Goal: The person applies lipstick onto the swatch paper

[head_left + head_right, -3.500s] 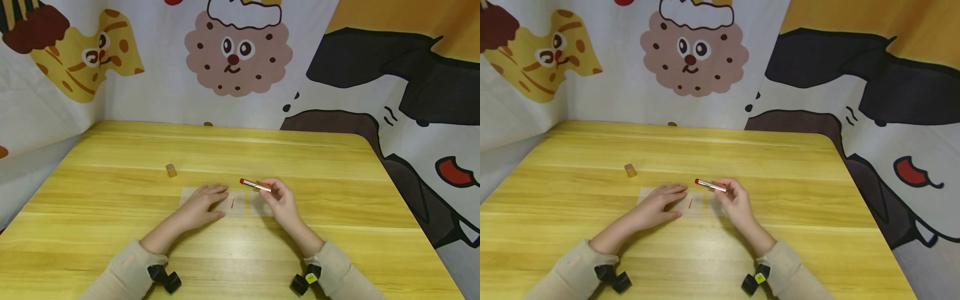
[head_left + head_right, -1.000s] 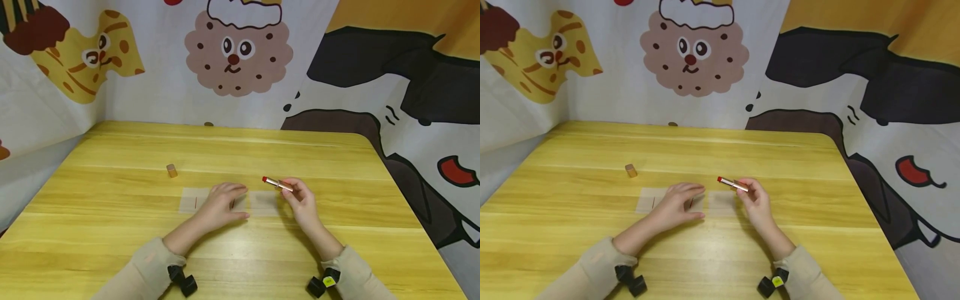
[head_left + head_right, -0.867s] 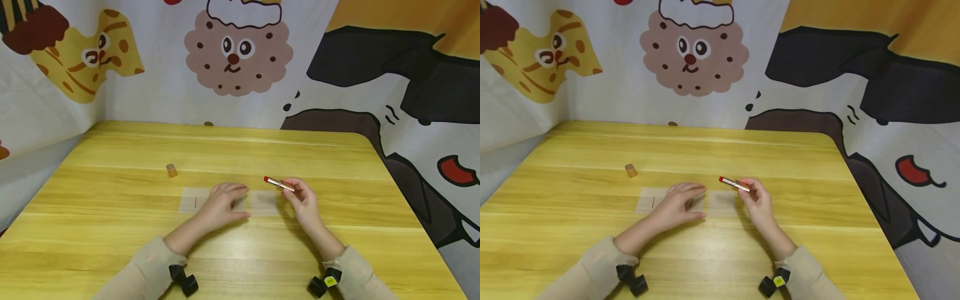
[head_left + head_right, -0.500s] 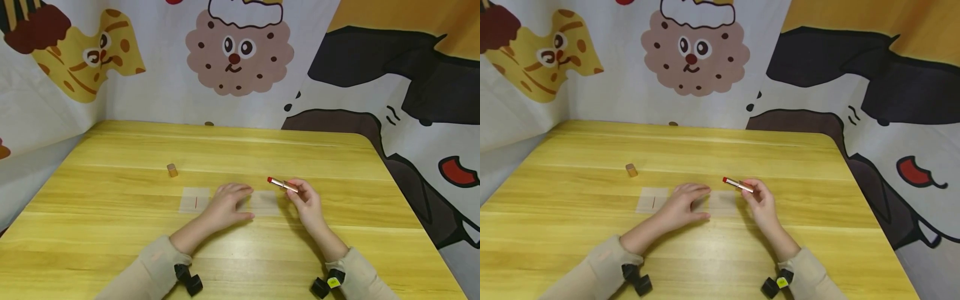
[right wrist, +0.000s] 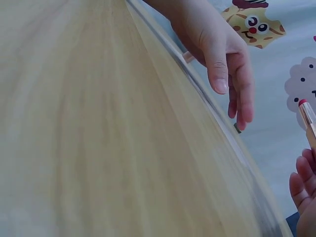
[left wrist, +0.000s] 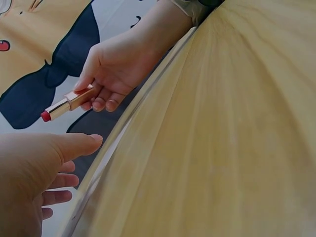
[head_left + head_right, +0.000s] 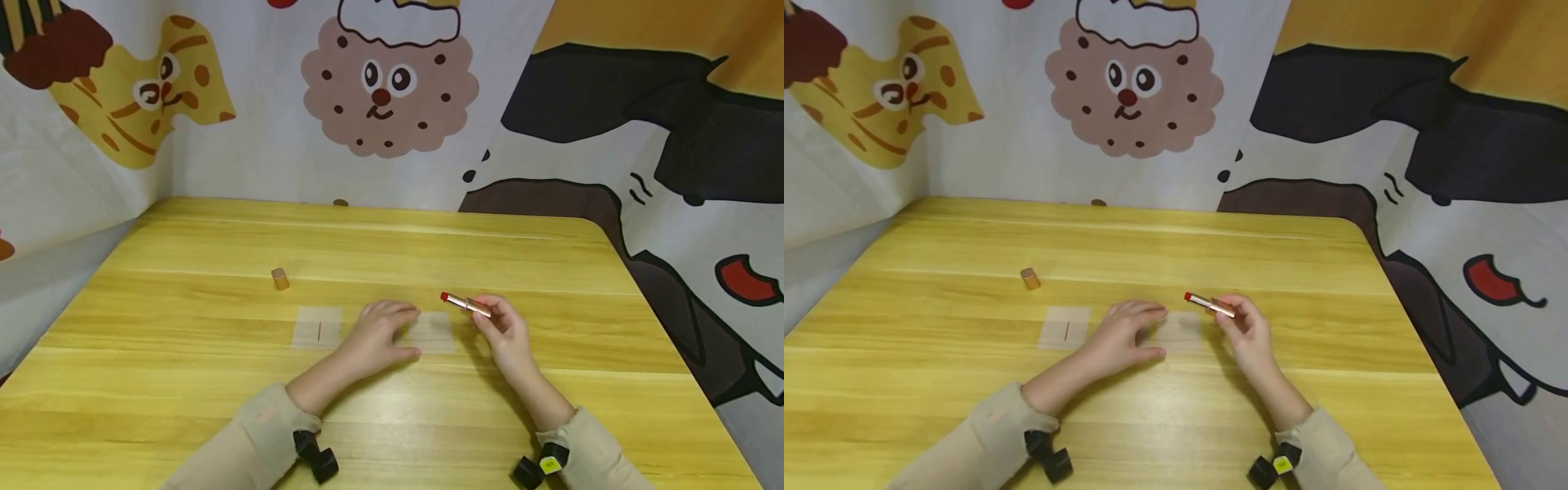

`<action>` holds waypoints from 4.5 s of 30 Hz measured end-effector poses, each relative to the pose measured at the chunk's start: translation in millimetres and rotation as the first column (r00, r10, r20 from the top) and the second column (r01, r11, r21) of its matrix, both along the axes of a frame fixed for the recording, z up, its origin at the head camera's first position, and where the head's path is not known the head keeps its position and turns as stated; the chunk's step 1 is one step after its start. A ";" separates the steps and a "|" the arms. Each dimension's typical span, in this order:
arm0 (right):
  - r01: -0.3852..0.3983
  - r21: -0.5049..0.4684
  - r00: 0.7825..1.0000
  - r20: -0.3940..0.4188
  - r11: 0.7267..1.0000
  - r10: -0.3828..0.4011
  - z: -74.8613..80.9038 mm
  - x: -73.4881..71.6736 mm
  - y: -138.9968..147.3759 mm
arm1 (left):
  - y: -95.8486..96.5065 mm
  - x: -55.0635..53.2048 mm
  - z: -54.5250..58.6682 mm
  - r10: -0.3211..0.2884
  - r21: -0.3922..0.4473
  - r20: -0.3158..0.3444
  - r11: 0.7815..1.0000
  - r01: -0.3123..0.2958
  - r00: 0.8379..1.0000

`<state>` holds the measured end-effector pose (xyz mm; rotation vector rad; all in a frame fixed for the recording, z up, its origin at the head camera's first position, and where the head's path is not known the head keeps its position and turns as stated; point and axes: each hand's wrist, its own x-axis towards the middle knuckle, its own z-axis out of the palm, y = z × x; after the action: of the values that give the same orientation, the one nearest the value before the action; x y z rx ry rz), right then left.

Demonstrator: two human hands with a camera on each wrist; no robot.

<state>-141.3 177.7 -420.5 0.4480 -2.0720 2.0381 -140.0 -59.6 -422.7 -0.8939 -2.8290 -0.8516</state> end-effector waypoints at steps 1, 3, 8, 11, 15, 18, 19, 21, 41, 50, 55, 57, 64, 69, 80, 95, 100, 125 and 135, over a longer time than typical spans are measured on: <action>-0.002 0.000 1.000 0.001 1.000 0.002 -0.3 0.1 0.6 | 0.3 0.1 0.1 0.002 0.000 0.000 1.000 -0.002 1.000; -0.006 0.004 1.000 0.002 1.000 0.006 -1.0 0.1 2.0 | 1.0 0.3 0.2 0.004 -0.001 0.002 1.000 -0.004 1.000; -0.030 0.030 1.000 -0.007 0.999 0.030 -2.5 -0.3 5.9 | 3.4 0.7 0.2 -0.011 -0.019 0.015 1.000 0.011 1.000; -0.037 0.039 0.999 -0.006 0.999 0.037 -3.0 -0.6 7.0 | 4.5 0.8 0.0 -0.022 -0.030 0.021 0.999 0.023 1.000; -0.036 0.049 0.999 -0.005 0.998 0.036 -3.6 -1.1 7.2 | 4.8 0.8 -0.5 -0.028 -0.036 0.014 0.999 0.029 1.000; -0.031 0.055 1.000 -0.002 0.998 0.031 -3.6 -1.0 7.2 | 4.7 0.8 -1.2 -0.032 -0.041 0.009 0.999 0.032 0.999; -0.028 0.055 1.000 -0.001 0.998 0.029 -3.5 -0.9 7.2 | 4.7 0.9 -1.4 -0.033 -0.044 0.009 0.998 0.033 0.999; -0.019 0.049 1.000 0.007 0.999 0.018 -3.4 -0.7 7.1 | 4.5 1.3 -1.3 -0.034 -0.050 0.009 0.998 0.034 0.999; -0.031 0.028 0.999 0.027 0.999 0.030 -1.3 -0.5 9.9 | 4.2 2.4 -1.1 -0.034 -0.120 0.023 0.992 0.036 0.999; -0.040 0.035 0.998 0.058 0.999 0.038 -1.7 -3.0 12.9 | 3.3 2.6 -0.3 -0.040 -0.115 0.031 0.992 0.043 0.999; -0.004 0.080 0.999 0.049 0.997 0.000 -1.0 -3.5 10.9 | 3.2 2.0 -0.1 -0.040 -0.108 0.038 0.993 0.044 0.998; 0.027 0.111 0.998 0.054 0.993 -0.034 0.4 -3.1 9.5 | 3.1 2.0 0.1 -0.040 -0.104 0.039 0.994 0.044 0.998; 0.044 0.211 0.999 -0.015 0.976 -0.042 16.2 3.5 1.8 | 3.5 1.8 -0.5 -0.041 -0.109 0.036 0.993 0.045 0.999; 0.058 0.278 0.997 -0.059 0.959 -0.043 23.3 6.1 -2.5 | 3.8 1.9 0.0 -0.039 -0.104 0.042 0.994 0.043 0.998; 0.099 0.410 0.983 -0.181 0.907 -0.025 25.2 6.5 -5.9 | 3.9 1.2 -2.6 -0.039 -0.106 0.035 0.993 0.043 0.999; 0.126 0.494 0.980 -0.195 0.860 -0.032 26.6 6.8 -12.3 | 4.2 1.6 -1.9 -0.037 -0.100 0.043 0.994 0.041 0.998; 0.125 0.502 0.979 -0.203 0.856 -0.024 13.4 -0.5 -8.8 | 4.3 1.9 -1.7 -0.036 -0.103 0.041 0.994 0.040 0.999; 0.090 0.587 0.977 -0.209 0.805 0.044 -6.3 -13.1 -3.1 | 4.1 3.0 0.5 -0.037 -0.102 0.047 0.994 0.041 0.998; 0.072 0.596 0.975 -0.210 0.800 0.068 -3.4 -10.6 -2.4 | 4.3 2.3 -0.9 -0.032 -0.096 0.049 0.995 0.037 0.998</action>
<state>-151.8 175.3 -423.8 0.7294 -2.5279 1.1978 -137.8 -55.3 -423.7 -0.9497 -2.9264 -0.7553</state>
